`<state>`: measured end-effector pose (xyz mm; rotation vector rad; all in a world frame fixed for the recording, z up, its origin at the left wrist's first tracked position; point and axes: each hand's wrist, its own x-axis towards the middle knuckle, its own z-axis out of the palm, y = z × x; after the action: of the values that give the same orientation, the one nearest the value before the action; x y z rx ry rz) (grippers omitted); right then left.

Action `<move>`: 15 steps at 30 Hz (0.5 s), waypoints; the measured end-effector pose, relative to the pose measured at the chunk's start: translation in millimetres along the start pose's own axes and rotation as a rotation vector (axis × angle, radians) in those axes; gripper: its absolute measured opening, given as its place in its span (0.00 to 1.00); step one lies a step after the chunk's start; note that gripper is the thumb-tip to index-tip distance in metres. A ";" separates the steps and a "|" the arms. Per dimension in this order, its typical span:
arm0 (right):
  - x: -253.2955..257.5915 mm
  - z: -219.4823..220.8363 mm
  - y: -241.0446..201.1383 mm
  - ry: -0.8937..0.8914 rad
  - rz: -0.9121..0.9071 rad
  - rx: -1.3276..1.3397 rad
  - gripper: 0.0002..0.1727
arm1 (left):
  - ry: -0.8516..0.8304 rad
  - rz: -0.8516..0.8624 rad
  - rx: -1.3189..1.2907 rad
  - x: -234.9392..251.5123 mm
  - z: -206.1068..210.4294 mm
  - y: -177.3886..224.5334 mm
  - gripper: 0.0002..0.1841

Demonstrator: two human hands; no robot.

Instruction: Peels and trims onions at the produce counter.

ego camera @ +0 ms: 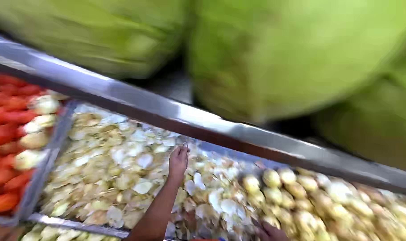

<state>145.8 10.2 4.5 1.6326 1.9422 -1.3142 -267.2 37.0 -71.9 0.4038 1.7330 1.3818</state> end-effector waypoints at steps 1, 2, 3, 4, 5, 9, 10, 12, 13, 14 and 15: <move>-4.5 1.5 9.2 0.013 0.010 0.020 0.31 | -0.106 -0.064 0.048 -17.1 30.3 -15.2 0.27; -10.4 2.9 18.5 0.011 0.022 0.053 0.30 | -0.217 -0.115 0.152 -34.4 55.5 -26.9 0.33; -16.0 4.3 27.4 0.003 0.041 0.082 0.30 | -0.343 -0.141 0.287 -49.7 74.9 -33.4 0.39; -22.1 7.1 36.9 0.004 0.061 0.109 0.30 | -0.476 -0.153 0.413 -62.3 89.1 -36.9 0.42; -28.2 11.9 47.0 0.011 0.073 0.137 0.30 | -0.601 -0.143 0.513 -70.7 98.9 -40.3 0.43; -44.4 35.5 93.0 0.128 0.057 0.359 0.29 | -0.682 -0.026 0.670 -75.7 124.5 -41.6 0.34; -46.0 40.5 102.3 0.155 0.056 0.426 0.28 | -0.622 0.002 0.656 -76.2 130.5 -36.5 0.35; -48.1 47.1 117.6 0.195 0.046 0.561 0.26 | -0.507 0.032 0.599 -78.4 145.7 -20.0 0.35; -48.7 48.9 123.9 0.226 0.037 0.622 0.25 | -0.465 0.045 0.581 -79.8 155.0 -12.2 0.35; -49.2 49.2 128.8 0.269 0.028 0.689 0.24 | -0.438 0.055 0.574 -80.6 165.3 -5.7 0.36; -49.7 47.3 132.0 0.316 0.024 0.760 0.24 | -0.425 0.062 0.574 -81.1 176.7 0.0 0.36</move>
<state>263.9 -64.9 -46.0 2.3046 1.6479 -2.0521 -83.1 91.5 -41.1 0.9942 1.7326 0.7379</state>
